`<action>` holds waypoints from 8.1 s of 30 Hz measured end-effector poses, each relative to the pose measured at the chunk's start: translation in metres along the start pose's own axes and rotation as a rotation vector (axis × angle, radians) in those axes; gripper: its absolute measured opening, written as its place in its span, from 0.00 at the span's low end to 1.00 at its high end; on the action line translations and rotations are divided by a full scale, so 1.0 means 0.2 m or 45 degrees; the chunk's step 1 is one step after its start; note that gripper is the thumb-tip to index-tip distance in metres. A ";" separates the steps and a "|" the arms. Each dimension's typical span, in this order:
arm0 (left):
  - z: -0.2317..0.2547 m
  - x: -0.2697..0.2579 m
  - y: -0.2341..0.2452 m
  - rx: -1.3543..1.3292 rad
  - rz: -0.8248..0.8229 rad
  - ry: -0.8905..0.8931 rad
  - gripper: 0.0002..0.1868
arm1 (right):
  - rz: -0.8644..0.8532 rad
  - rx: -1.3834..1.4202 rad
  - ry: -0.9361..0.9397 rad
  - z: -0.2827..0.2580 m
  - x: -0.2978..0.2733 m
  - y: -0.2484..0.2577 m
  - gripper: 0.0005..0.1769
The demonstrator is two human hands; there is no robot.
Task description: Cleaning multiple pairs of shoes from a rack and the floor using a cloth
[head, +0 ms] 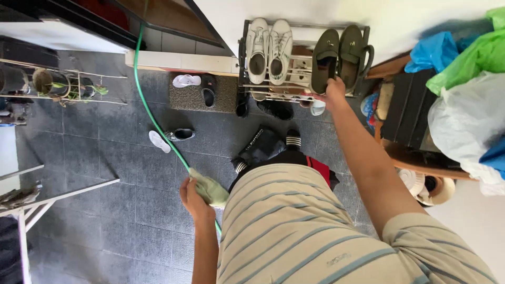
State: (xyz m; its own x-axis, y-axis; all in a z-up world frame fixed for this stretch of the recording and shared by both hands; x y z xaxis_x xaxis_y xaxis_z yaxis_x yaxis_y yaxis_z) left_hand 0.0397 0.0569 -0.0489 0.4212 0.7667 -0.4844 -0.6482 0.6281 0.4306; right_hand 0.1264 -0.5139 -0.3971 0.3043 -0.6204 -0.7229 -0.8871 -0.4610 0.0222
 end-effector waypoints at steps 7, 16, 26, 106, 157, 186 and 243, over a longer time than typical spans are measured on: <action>0.00 -0.08 0.05 -0.083 0.074 -0.001 0.20 | 0.164 0.035 0.066 0.20 0.33 -0.02 0.25; -0.10 0.03 0.15 -0.195 0.112 -0.018 0.20 | 1.009 -1.016 1.189 -0.26 -0.26 0.09 0.19; -0.22 0.09 -0.06 0.200 -0.352 0.011 0.39 | 0.594 -1.271 0.746 -0.09 0.40 0.49 0.19; 0.61 -0.48 -0.60 -0.028 -1.655 -1.256 0.25 | -0.338 0.140 0.924 -0.70 -2.42 0.00 0.13; 0.86 -0.57 -0.36 -0.419 -1.565 -0.414 0.44 | -0.933 -0.757 2.091 -0.81 -3.42 -0.51 0.15; 0.60 -0.25 -0.37 -0.135 -1.135 -0.738 0.39 | -0.848 -1.030 1.751 -0.61 -3.16 -0.48 0.32; 0.58 -0.53 -0.30 -0.168 -1.324 0.467 0.36 | -0.673 -0.144 1.118 -0.74 -2.77 -0.48 0.39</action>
State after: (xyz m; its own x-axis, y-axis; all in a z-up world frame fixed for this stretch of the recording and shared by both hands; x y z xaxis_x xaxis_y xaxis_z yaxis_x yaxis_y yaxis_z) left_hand 0.1081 -0.0456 0.0652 0.6000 -0.2249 -0.7678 -0.1595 0.9068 -0.3903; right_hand 0.0954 -0.2203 0.1037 0.8327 -0.5448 0.0991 -0.5421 -0.8385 -0.0544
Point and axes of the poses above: each hand's wrist, its own x-axis towards the middle knuckle, its own y-axis out of the back of the hand, z = x × y, the point moved 9 cm from there along x, towards the middle knuckle, and after that the axes turned 9 degrees about z, right-handed, at the moved point
